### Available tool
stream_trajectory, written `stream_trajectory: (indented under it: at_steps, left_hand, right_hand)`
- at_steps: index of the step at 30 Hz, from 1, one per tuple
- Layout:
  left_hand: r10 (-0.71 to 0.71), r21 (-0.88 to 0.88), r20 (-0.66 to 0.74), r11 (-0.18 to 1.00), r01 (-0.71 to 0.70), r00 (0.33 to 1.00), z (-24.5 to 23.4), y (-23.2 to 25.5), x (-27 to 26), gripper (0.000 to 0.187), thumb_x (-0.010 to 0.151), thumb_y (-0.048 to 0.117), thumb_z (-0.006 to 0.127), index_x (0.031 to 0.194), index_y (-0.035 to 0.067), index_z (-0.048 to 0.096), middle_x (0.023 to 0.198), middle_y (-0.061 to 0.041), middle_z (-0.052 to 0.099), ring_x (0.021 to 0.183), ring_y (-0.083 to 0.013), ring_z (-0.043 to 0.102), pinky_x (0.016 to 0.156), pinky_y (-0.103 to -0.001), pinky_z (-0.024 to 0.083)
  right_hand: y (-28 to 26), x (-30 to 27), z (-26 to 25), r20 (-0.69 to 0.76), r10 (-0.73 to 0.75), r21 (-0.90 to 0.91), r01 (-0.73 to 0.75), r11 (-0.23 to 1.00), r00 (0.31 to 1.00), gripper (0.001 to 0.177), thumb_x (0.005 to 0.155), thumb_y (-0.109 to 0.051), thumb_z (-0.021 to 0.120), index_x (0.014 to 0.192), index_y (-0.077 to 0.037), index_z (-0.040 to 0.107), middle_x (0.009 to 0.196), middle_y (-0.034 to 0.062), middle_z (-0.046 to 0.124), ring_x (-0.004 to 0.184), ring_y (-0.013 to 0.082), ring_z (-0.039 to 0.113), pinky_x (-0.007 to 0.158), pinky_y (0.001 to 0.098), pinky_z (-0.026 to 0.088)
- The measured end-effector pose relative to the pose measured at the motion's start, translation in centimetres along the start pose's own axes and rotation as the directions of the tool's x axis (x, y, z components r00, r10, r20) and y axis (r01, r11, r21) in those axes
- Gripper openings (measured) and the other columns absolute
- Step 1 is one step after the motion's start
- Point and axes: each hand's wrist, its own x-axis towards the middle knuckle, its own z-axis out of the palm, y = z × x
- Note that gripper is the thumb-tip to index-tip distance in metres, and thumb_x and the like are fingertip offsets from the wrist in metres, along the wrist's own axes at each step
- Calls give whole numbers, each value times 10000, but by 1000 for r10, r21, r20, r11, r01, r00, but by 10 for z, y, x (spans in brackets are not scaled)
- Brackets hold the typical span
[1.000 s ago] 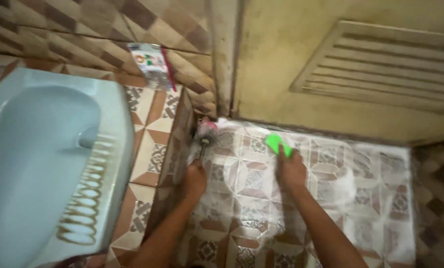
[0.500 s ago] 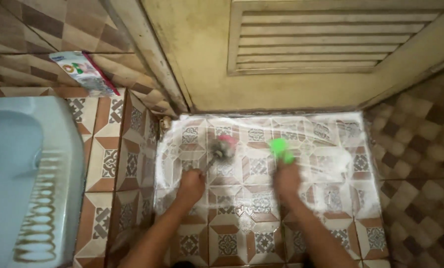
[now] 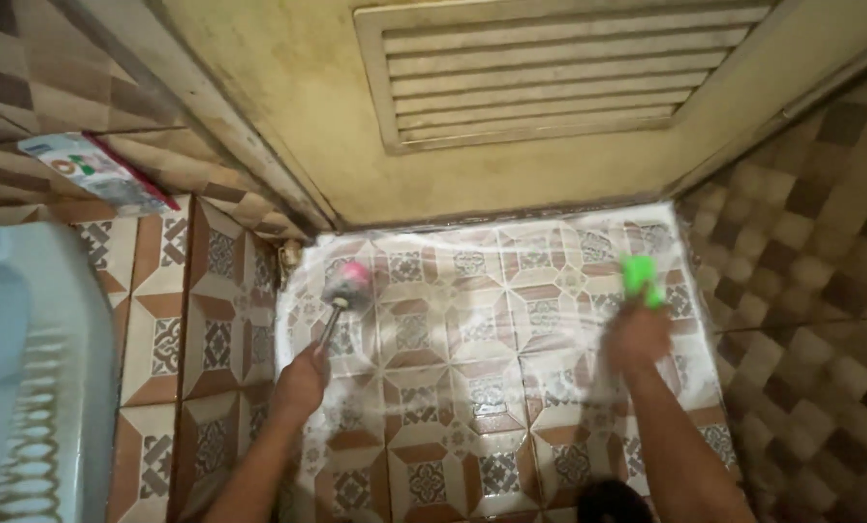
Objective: The person scrubs a tiled bathroom floor with a pink-handled brush and a green handheld scrubber, spreading soapy foam across the tiles. The person repeatedly scrubs the same area near a squat toilet and a wall vent, maintaining a foamy surface without rinsing.
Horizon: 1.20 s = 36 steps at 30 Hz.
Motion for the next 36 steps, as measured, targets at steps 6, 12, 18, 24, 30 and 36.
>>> stream_trajectory:
  at_steps: [6,12,18,24,30,36]
  left_hand:
    - [123,-72,0,990,-123,992,32,15,34,632,1116,445,230,1402,35,618,1288,-261,702,1219,-391,671,1047,-508,544]
    - [227,151,53,961,-232,973,62,80,32,577,1119,319,237,1314,-74,611,1212,-335,699,1174,-446,692,1010,-547,547]
    - [177,73,71,981,-182,982,72,89,36,529,1078,411,316,1201,25,656,1119,-291,689,1065,-466,682,951,-555,494]
    - [132,130,124,980,-148,984,65,105,21,518,1087,438,306,1227,47,615,1149,-262,660,1101,-464,661,935,-568,485]
    - [152,222,230,954,-204,961,53,148,5,452,1070,319,324,1453,98,416,1113,-261,707,1090,-436,691,961,-533,502]
    - [100,182,200,974,-137,975,59,169,10,449,1091,391,264,1424,138,429,1221,-281,658,1110,-508,649,942,-589,480]
  right_hand:
    - [-9,-59,56,64,-375,32,373,927,925,460,1032,-211,431,1447,-88,587,1266,325,621,1045,448,728,823,514,618]
    - [33,-91,37,60,-354,74,350,934,933,537,1012,-387,468,1547,-344,478,1365,158,528,1133,358,681,882,478,620]
    - [106,-30,71,-440,103,179,-25,984,892,577,1062,-296,481,1605,-103,474,1022,309,526,770,483,539,690,596,442]
    - [28,49,39,-74,122,279,-96,955,990,624,1037,-343,414,1642,-228,316,1264,257,459,981,460,597,754,599,553]
    - [-18,32,35,-5,-627,117,623,774,779,571,980,-396,508,1530,-258,447,1269,210,495,947,440,611,707,594,570]
    - [24,105,1,11,-261,5,261,965,965,736,940,-361,512,1634,-281,282,1156,210,510,921,454,620,691,566,558]
